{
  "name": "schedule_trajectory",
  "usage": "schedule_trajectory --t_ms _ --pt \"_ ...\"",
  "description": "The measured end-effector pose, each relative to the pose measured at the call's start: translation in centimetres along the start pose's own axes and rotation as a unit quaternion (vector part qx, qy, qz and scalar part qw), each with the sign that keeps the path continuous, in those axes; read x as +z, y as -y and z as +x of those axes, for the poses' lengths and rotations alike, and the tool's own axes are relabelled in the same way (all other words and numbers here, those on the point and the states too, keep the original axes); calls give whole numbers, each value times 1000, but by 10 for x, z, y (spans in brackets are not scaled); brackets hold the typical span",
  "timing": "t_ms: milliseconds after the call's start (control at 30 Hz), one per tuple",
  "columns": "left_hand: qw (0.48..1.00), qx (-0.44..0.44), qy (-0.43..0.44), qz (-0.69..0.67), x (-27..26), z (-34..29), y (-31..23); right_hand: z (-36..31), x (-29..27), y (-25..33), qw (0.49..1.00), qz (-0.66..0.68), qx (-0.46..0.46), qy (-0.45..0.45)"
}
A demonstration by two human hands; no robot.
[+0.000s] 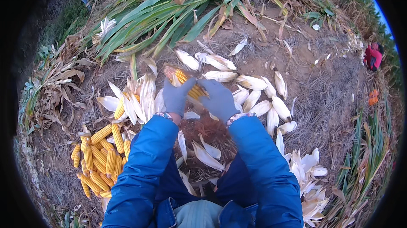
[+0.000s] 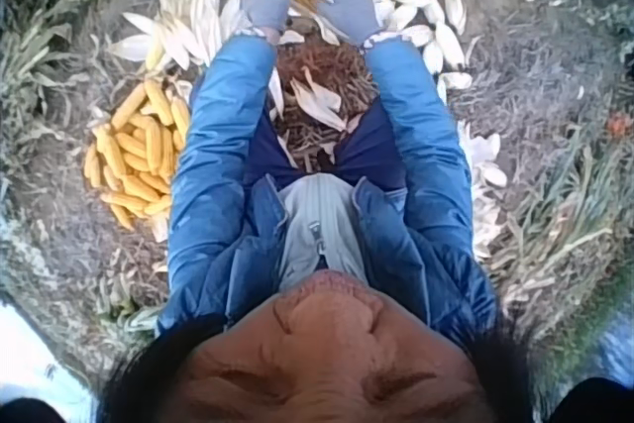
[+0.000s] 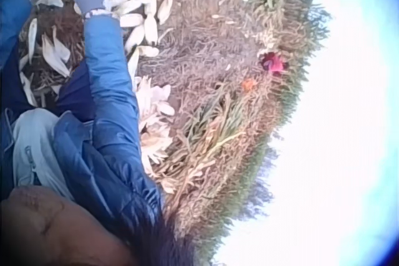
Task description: The person sits on the ground in a cornfield and shucks corn cobs by hand, removing the husks and placing the cleaned cobs into a growing pile. The person occasionally pauses to adjust their jacket zipper before resuming the task.
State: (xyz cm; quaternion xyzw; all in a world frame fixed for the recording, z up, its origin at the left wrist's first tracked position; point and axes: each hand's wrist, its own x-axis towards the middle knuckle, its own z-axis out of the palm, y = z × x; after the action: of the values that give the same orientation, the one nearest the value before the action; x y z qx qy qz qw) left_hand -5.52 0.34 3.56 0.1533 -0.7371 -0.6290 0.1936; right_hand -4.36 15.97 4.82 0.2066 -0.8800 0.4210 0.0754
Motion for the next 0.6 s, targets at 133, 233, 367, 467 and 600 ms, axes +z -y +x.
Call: schedule_trajectory --t_ms 133,233,367,467,600 --pt "992 -36 87 -89 0 -4 -5 4 7 11 995 -89 45 0" --pt "985 -16 144 -90 2 -21 -21 5 9 8 991 -111 80 5" --pt "982 5 152 -108 0 -19 -8 7 -6 6 983 18 158 93" --pt "935 -21 166 -314 9 -21 -16 5 -8 -11 962 221 139 81" --pt "953 -35 174 -244 8 -16 -5 5 -10 -7 951 250 136 118"
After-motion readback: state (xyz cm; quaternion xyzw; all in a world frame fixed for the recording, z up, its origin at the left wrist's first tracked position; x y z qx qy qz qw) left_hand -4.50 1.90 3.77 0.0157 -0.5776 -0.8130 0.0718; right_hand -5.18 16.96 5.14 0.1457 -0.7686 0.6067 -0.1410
